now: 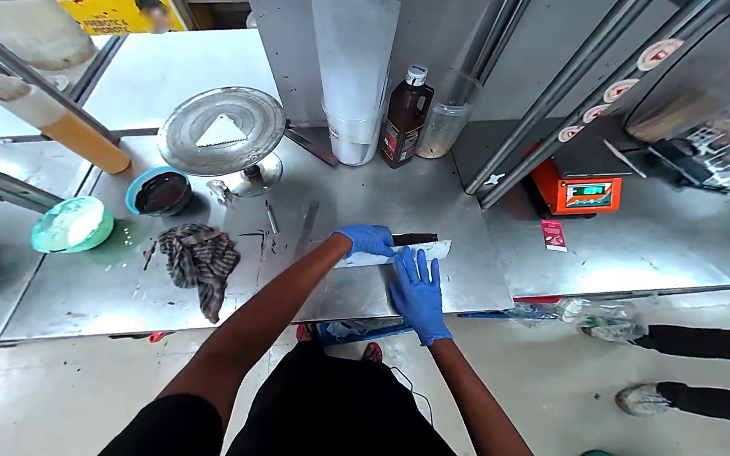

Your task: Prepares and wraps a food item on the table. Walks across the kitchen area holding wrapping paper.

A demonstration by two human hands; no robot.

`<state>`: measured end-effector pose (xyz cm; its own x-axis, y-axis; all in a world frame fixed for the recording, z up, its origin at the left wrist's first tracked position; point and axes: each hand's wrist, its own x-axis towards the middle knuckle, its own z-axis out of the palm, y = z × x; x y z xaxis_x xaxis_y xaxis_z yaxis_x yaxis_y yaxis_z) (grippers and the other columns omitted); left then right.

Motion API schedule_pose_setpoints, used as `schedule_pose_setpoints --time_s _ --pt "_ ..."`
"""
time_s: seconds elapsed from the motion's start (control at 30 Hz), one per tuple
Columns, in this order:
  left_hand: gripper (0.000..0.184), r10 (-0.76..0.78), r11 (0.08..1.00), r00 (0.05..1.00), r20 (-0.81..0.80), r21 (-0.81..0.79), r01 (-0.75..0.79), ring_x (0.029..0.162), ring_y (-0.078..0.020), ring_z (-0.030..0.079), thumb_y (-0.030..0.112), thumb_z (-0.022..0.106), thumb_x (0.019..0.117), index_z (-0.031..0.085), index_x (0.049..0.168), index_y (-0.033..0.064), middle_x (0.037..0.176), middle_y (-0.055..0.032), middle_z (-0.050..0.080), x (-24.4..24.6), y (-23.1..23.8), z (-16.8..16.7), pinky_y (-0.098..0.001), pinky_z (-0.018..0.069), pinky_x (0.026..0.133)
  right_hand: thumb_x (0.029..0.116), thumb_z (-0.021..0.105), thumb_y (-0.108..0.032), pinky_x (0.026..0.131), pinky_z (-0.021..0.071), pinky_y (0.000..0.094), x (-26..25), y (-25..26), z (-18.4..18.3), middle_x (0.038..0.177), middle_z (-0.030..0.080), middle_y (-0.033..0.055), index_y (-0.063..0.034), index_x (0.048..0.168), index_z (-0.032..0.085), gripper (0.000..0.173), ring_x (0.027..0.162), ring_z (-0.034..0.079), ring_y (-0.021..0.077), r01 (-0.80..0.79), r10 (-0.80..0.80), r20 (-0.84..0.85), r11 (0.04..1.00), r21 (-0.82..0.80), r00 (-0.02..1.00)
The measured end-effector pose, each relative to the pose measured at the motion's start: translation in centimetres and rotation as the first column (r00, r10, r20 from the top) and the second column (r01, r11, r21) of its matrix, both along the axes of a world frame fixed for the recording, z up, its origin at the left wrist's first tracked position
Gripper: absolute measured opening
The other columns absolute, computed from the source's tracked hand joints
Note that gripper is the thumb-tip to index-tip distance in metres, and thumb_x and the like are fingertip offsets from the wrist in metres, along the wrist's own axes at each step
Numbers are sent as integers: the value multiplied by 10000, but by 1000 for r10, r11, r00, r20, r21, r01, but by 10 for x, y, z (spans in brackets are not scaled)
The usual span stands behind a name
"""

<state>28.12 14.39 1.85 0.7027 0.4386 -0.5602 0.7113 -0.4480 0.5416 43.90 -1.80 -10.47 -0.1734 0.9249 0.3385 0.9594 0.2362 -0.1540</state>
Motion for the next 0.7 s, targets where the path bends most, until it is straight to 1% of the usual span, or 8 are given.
schedule_pose_setpoints --time_s 0.17,0.27,0.3,0.37,0.43,0.53,0.6,0.7 --pt "310 -4 991 998 -59 -132 -4 979 -304 641 267 611 1035 698 1110 -21 1069 -208 683 15 39 5 -549 494 891 949 647 -372 1221 71 681 9 31 -5 1690 277 46 -143 1594 387 732 1572 200 290 -23 25 24 998 -55 999" --pt "327 -21 992 998 -66 -123 13 1071 -333 632 256 630 1029 689 1159 -38 1140 -230 675 19 54 -2 -559 472 953 934 681 -344 1215 76 700 14 42 -1 1679 304 63 -129 1584 405 738 1562 229 307 -50 51 15 996 -79 999" --pt "334 -33 994 999 -41 -106 29 1080 -347 631 267 642 1022 695 1146 -39 1134 -234 678 17 61 -13 -576 465 962 935 684 -341 1213 86 703 15 45 0 1679 304 63 -132 1583 406 735 1560 233 313 -52 54 21 994 -96 998" --pt "349 -53 999 997 62 0 53 982 -322 679 364 675 983 743 1074 34 1031 -186 717 8 85 -60 -587 522 874 957 661 -355 1222 112 682 18 50 3 1685 287 67 -151 1593 390 722 1560 231 312 -43 51 49 988 -148 998" --pt "331 15 1000 999 35 3 -15 1021 -299 678 378 680 976 747 1116 86 1073 -152 721 8 90 -70 -575 518 916 973 643 -352 1224 147 661 19 53 6 1673 310 91 -159 1587 404 686 1546 269 318 -40 54 72 982 -184 996" --pt "355 131 986 991 9 104 -131 1217 -356 620 292 621 1018 676 1280 59 1266 -187 673 5 58 -27 -613 465 1030 1006 584 -311 1211 186 661 21 55 6 1663 332 94 -169 1591 399 629 1532 306 320 -49 68 94 979 -198 993" --pt "374 185 916 979 89 345 -204 1256 -328 612 327 556 1036 657 1332 122 1321 -129 660 -10 26 -20 -584 497 1021 1023 551 -312 1211 203 653 22 56 4 1658 343 86 -180 1590 399 602 1526 319 316 -47 69 104 978 -204 992" --pt "470 186 822 966 179 511 -253 1331 -317 559 369 626 1011 607 1410 122 1407 -113 616 -41 -22 -27 -540 472 1074 1036 525 -301 1211 221 640 22 57 4 1642 368 108 -167 1582 414 573 1506 354 335 -44 69 117 978 -206 991"
